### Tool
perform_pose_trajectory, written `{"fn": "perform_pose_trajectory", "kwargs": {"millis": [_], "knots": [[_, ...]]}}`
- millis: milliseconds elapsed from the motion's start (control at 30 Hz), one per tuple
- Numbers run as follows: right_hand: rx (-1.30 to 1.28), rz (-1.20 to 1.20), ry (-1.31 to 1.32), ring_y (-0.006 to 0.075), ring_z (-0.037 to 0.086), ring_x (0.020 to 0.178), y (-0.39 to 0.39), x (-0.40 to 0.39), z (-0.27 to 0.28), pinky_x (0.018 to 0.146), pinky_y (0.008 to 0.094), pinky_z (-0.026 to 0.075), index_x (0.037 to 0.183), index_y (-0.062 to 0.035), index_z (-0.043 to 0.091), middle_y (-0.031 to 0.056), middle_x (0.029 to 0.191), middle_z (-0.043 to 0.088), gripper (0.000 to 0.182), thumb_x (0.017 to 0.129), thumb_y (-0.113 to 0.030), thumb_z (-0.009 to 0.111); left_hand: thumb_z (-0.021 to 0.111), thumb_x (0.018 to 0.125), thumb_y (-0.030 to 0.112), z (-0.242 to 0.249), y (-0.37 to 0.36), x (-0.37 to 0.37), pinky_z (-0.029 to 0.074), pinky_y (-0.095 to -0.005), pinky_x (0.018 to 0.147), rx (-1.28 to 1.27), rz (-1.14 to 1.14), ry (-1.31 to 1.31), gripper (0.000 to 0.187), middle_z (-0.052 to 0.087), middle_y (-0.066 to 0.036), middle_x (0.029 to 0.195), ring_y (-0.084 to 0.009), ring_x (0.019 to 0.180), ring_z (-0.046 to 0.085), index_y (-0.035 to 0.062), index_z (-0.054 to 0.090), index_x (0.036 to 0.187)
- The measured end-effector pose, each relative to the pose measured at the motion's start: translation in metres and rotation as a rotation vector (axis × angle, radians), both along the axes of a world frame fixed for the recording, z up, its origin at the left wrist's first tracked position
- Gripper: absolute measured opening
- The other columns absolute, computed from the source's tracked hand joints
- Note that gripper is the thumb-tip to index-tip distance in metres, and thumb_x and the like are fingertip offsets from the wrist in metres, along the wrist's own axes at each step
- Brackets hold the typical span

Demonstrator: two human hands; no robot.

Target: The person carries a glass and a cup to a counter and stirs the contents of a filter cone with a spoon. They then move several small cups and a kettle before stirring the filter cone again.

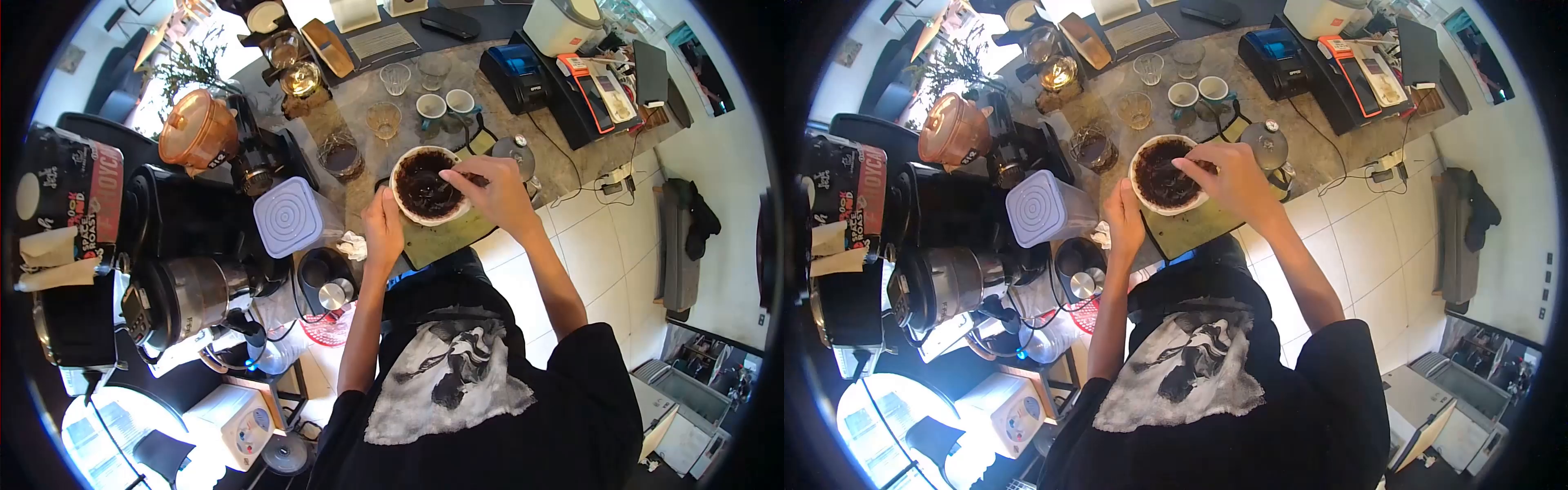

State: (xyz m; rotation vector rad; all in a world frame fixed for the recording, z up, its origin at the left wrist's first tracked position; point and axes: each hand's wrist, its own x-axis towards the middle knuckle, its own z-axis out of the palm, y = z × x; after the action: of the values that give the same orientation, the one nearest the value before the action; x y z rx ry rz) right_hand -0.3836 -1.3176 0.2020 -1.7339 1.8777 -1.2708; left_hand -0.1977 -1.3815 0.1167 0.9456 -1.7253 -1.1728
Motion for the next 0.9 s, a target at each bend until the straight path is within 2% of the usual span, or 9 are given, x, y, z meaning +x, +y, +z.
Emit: {"fn": "perform_pose_trajectory", "kwargs": {"millis": [100, 333, 400, 433, 500, 533, 633, 833, 900], "knots": [[-0.013, -0.014, 0.113, 0.0218, 0.06, 0.054, -0.004, -0.013, -0.001, 0.053, 0.0311, 0.046, 0.082, 0.0023, 0.07, 0.0125, 0.07, 0.067, 0.022, 0.084, -0.019, 0.074, 0.038, 0.104, 0.017, -0.005, -0.002, 0.001, 0.037, -0.038, 0.057, 0.02, -0.002, -0.028, 0.032, 0.046, -0.014, 0.063, -0.0241, 0.056, 0.042, -0.0029, 0.049, 0.081], [-0.005, -0.057, 0.05, 0.0165, 0.059, 0.056, 0.001, -0.02, 0.03, 0.053, 0.0301, 0.044, 0.083, 0.0018, 0.071, 0.0098, 0.07, 0.067, 0.019, 0.084, -0.017, 0.074, 0.038, 0.104, 0.017, -0.007, -0.002, -0.002, 0.035, -0.0373, 0.055, -0.027, 0.038, 0.008, 0.032, 0.042, -0.013, 0.062, -0.0212, 0.056, 0.037, -0.0025, 0.047, 0.079], [0.019, -0.022, 0.047, 0.0144, 0.059, 0.057, 0.004, -0.023, 0.039, 0.053, 0.0287, 0.045, 0.084, 0.0017, 0.071, 0.0085, 0.07, 0.066, 0.018, 0.084, -0.016, 0.074, 0.038, 0.105, 0.022, -0.008, -0.003, -0.002, 0.029, -0.0309, 0.052, -0.07, 0.035, 0.026, 0.038, 0.038, 0.0, 0.061, -0.008, 0.058, 0.035, -0.0009, 0.049, 0.078], [0.028, -0.016, 0.047, 0.0144, 0.059, 0.057, 0.005, -0.025, 0.041, 0.053, 0.0287, 0.045, 0.084, 0.0017, 0.071, 0.0085, 0.07, 0.066, 0.018, 0.084, -0.016, 0.074, 0.038, 0.105, 0.022, -0.009, -0.003, -0.002, 0.029, -0.0309, 0.052, -0.061, 0.041, 0.025, 0.038, 0.038, 0.0, 0.061, -0.008, 0.058, 0.035, -0.0009, 0.049, 0.078], [0.06, 0.001, 0.069, 0.0117, 0.053, 0.057, 0.006, -0.027, 0.041, 0.053, 0.0255, 0.04, 0.086, 0.0022, 0.071, 0.0067, 0.071, 0.063, 0.015, 0.083, -0.012, 0.074, 0.038, 0.103, 0.017, -0.003, -0.001, -0.002, 0.036, -0.0378, 0.056, -0.042, 0.032, -0.013, 0.032, 0.043, -0.015, 0.062, -0.0252, 0.055, 0.04, -0.0025, 0.048, 0.08], [0.068, 0.009, 0.067, 0.0117, 0.053, 0.057, 0.006, -0.027, 0.038, 0.053, 0.0255, 0.04, 0.086, 0.0022, 0.071, 0.0067, 0.071, 0.063, 0.015, 0.083, -0.012, 0.074, 0.038, 0.103, 0.017, -0.008, -0.001, -0.001, 0.036, -0.0382, 0.056, -0.042, 0.038, -0.019, 0.032, 0.043, -0.016, 0.062, -0.0269, 0.055, 0.041, -0.0023, 0.048, 0.079], [0.099, 0.038, 0.094, 0.0106, 0.053, 0.059, 0.003, -0.026, 0.026, 0.055, 0.0249, 0.041, 0.088, 0.0024, 0.071, 0.0068, 0.073, 0.063, 0.014, 0.082, -0.01, 0.074, 0.038, 0.103, 0.016, -0.008, -0.001, -0.003, 0.036, -0.0388, 0.056, -0.068, 0.042, 0.01, 0.032, 0.043, -0.016, 0.062, -0.0275, 0.055, 0.041, -0.0021, 0.048, 0.079], [0.079, 0.038, -0.046, 0.0147, 0.055, 0.061, 0.003, -0.015, -0.004, 0.057, 0.027, 0.043, 0.092, 0.0, 0.072, 0.0076, 0.074, 0.065, 0.015, 0.084, -0.012, 0.071, 0.038, 0.103, 0.017, -0.008, -0.002, -0.003, 0.037, -0.0389, 0.057, -0.061, 0.051, 0.005, 0.032, 0.043, -0.017, 0.062, -0.0279, 0.055, 0.041, -0.0028, 0.048, 0.081], [0.035, 0.005, -0.199, 0.0146, 0.054, 0.06, 0.004, -0.01, -0.011, 0.057, 0.0272, 0.042, 0.093, 0.0, 0.072, 0.0076, 0.074, 0.064, 0.016, 0.084, -0.013, 0.072, 0.038, 0.103, 0.017, -0.006, -0.001, -0.002, 0.036, -0.0382, 0.056, -0.022, 0.052, 0.007, 0.032, 0.043, -0.016, 0.062, -0.0262, 0.055, 0.04, -0.0032, 0.048, 0.081]]}}
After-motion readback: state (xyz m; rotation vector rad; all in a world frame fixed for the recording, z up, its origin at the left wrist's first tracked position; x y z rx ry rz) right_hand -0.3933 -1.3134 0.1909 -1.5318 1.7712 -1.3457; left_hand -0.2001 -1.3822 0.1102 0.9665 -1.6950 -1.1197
